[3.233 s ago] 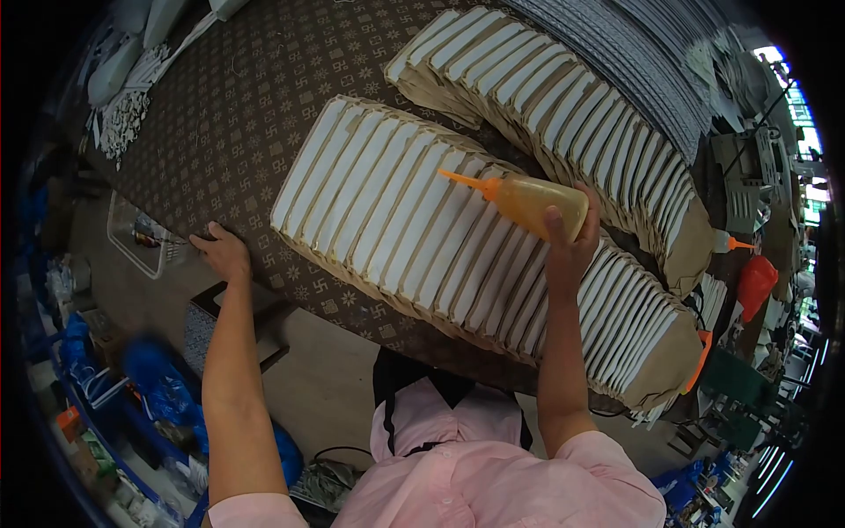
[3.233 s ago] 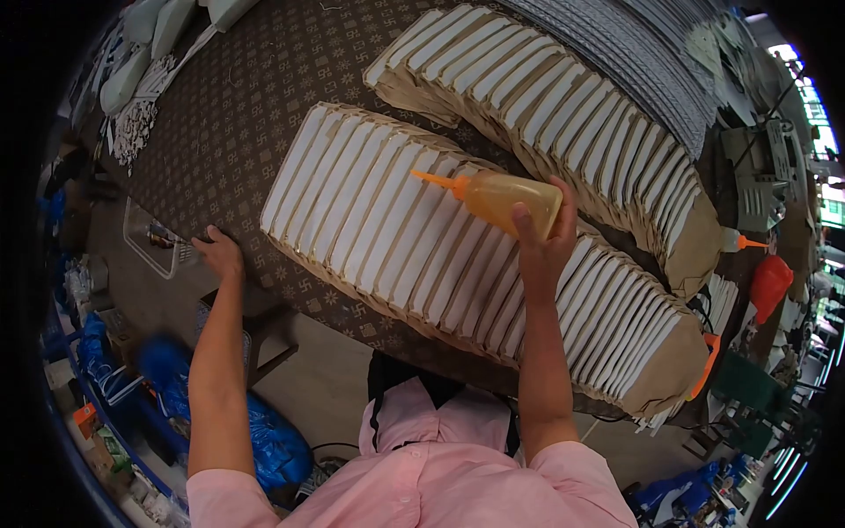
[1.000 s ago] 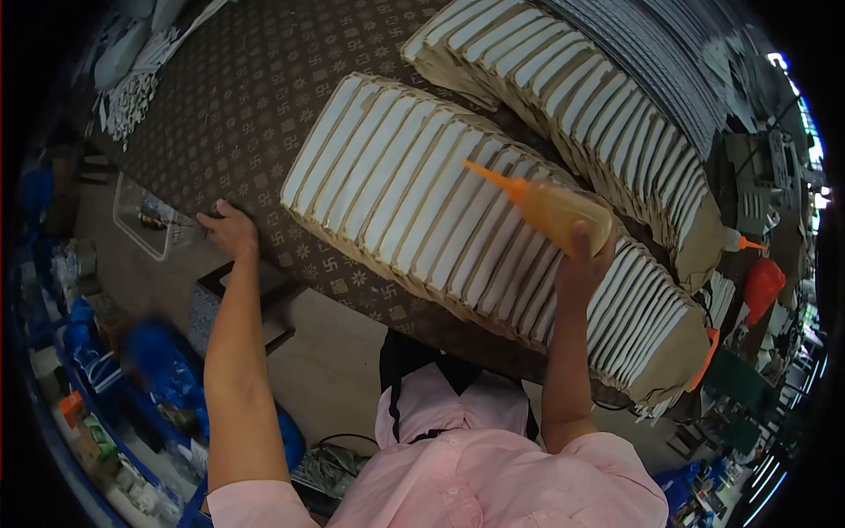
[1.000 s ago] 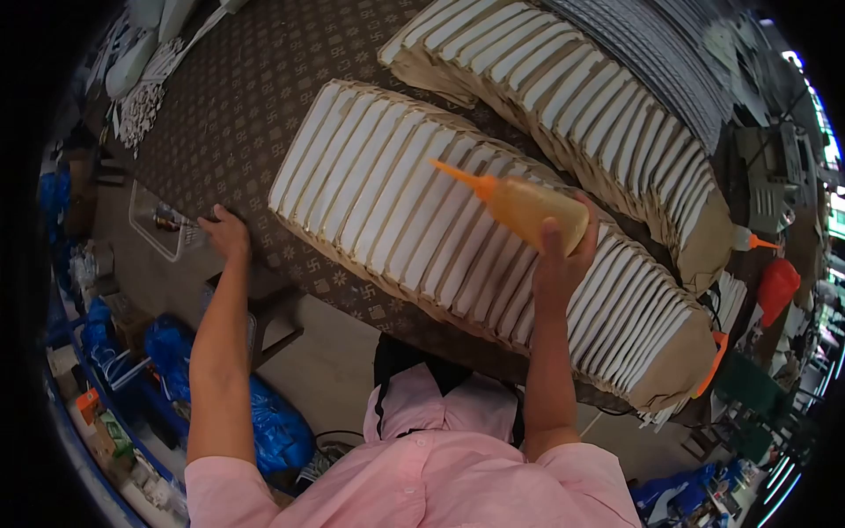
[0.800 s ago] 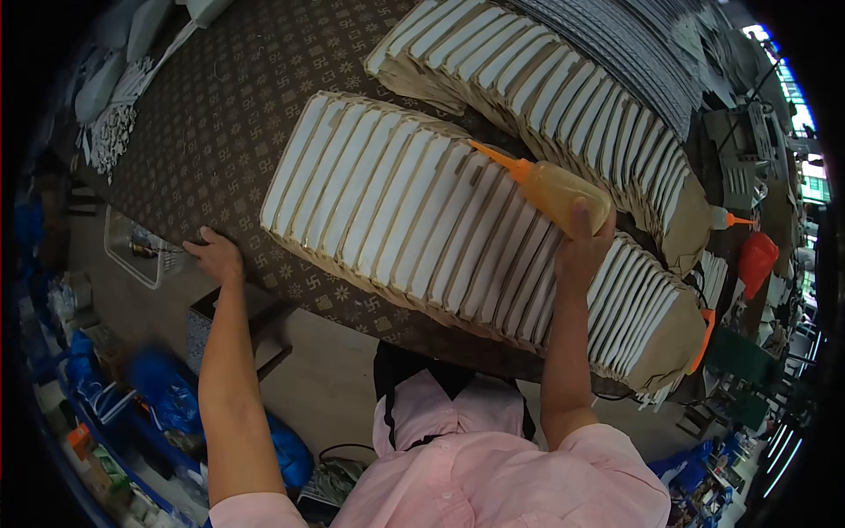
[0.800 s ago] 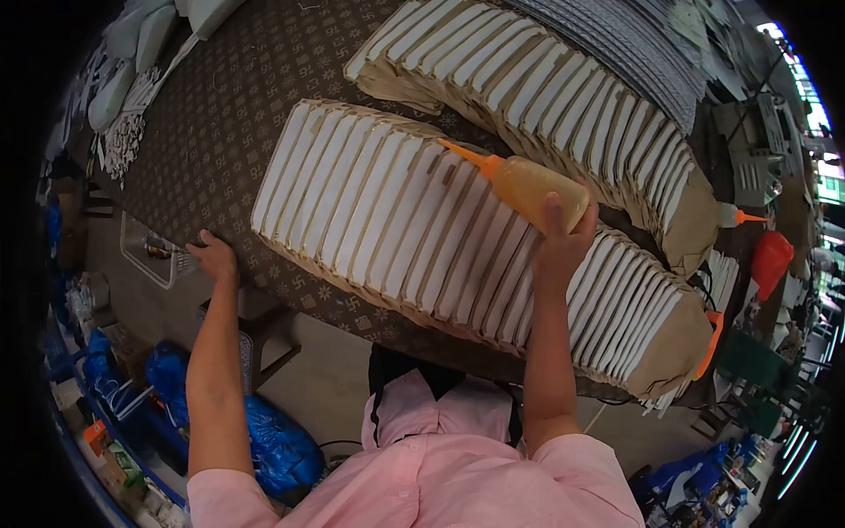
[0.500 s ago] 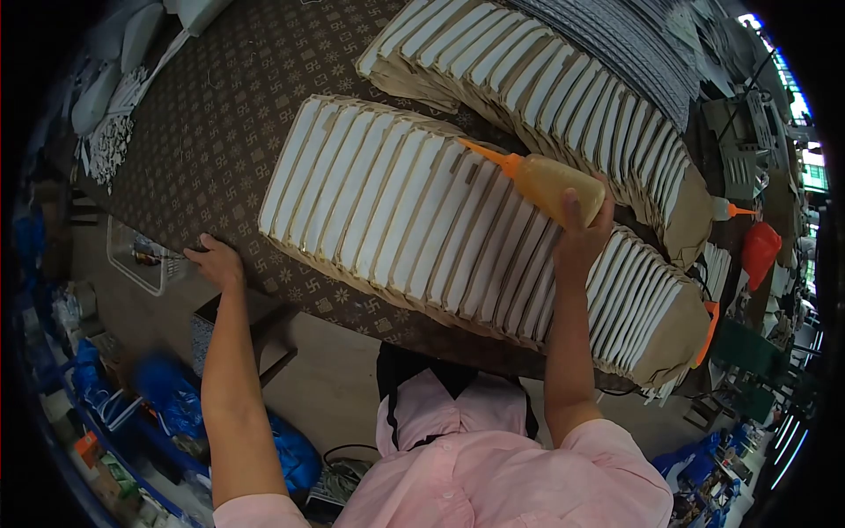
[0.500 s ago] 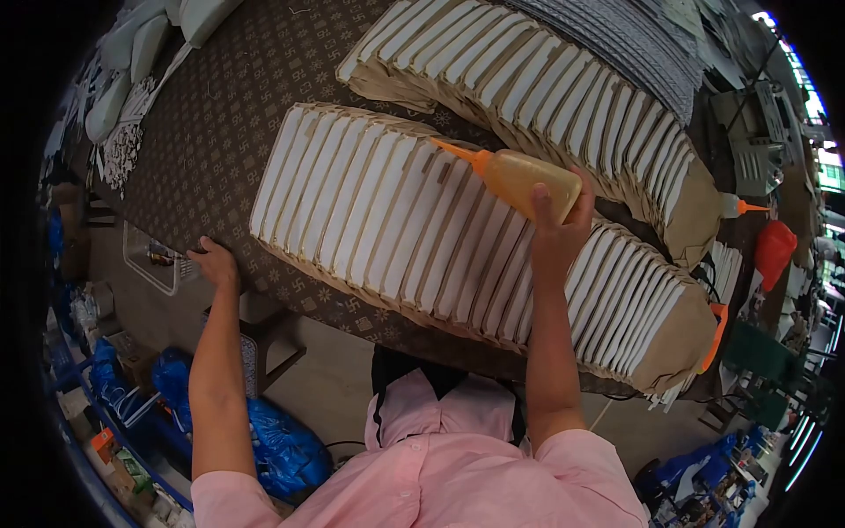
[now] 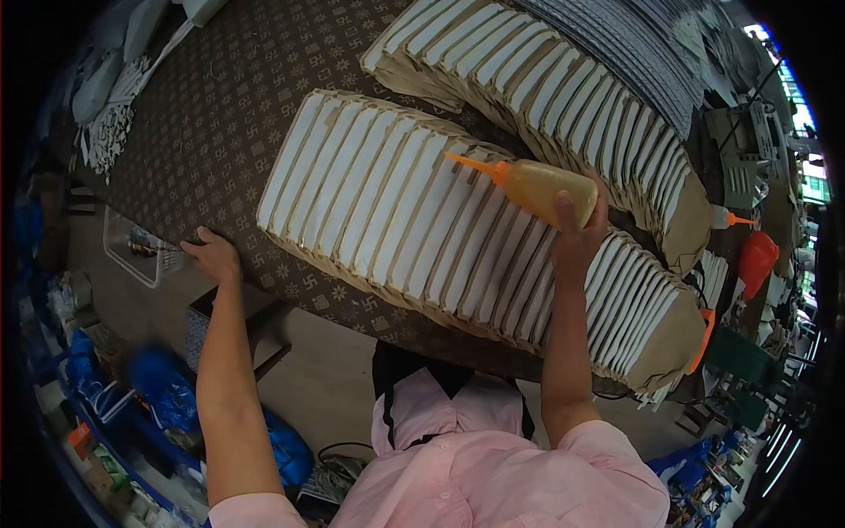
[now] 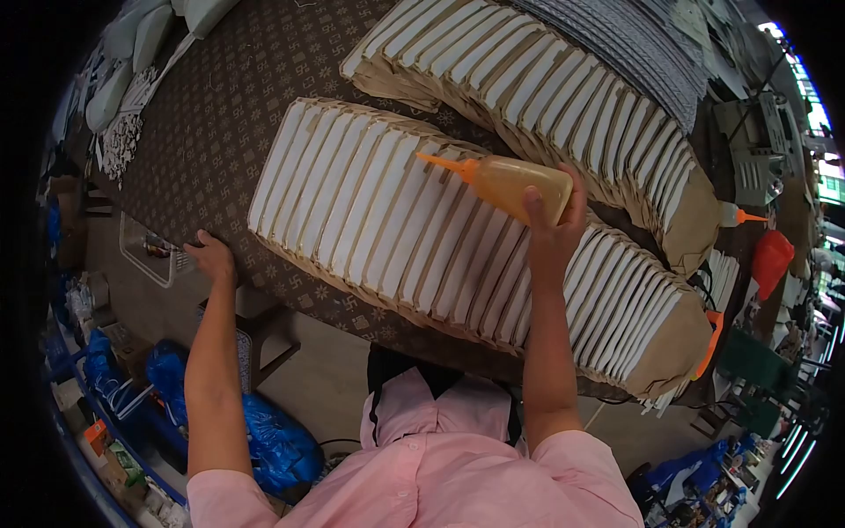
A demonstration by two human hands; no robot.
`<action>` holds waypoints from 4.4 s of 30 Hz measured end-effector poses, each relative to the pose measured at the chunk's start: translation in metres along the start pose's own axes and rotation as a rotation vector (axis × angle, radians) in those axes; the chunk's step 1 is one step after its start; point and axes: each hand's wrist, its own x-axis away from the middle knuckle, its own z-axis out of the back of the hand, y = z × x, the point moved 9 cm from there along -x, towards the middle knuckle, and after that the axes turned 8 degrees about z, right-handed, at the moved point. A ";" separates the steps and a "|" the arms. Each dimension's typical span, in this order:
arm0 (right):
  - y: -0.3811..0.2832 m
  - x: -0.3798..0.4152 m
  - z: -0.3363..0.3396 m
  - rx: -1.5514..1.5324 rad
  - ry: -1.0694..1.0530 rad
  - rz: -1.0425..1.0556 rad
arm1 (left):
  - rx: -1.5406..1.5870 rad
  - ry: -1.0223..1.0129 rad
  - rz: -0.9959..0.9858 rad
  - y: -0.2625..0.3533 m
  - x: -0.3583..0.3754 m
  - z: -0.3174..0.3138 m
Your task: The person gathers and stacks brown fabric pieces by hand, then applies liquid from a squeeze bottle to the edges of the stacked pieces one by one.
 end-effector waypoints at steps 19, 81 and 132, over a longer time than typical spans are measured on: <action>-0.005 0.028 -0.013 0.018 -0.218 -0.079 | -0.018 0.041 -0.029 0.007 0.006 0.006; 0.011 0.010 0.050 -0.303 0.211 -0.129 | -0.018 -0.013 0.000 0.009 0.011 0.006; -0.017 0.001 0.014 0.163 -0.154 -0.038 | -0.022 0.020 -0.021 0.009 0.008 0.008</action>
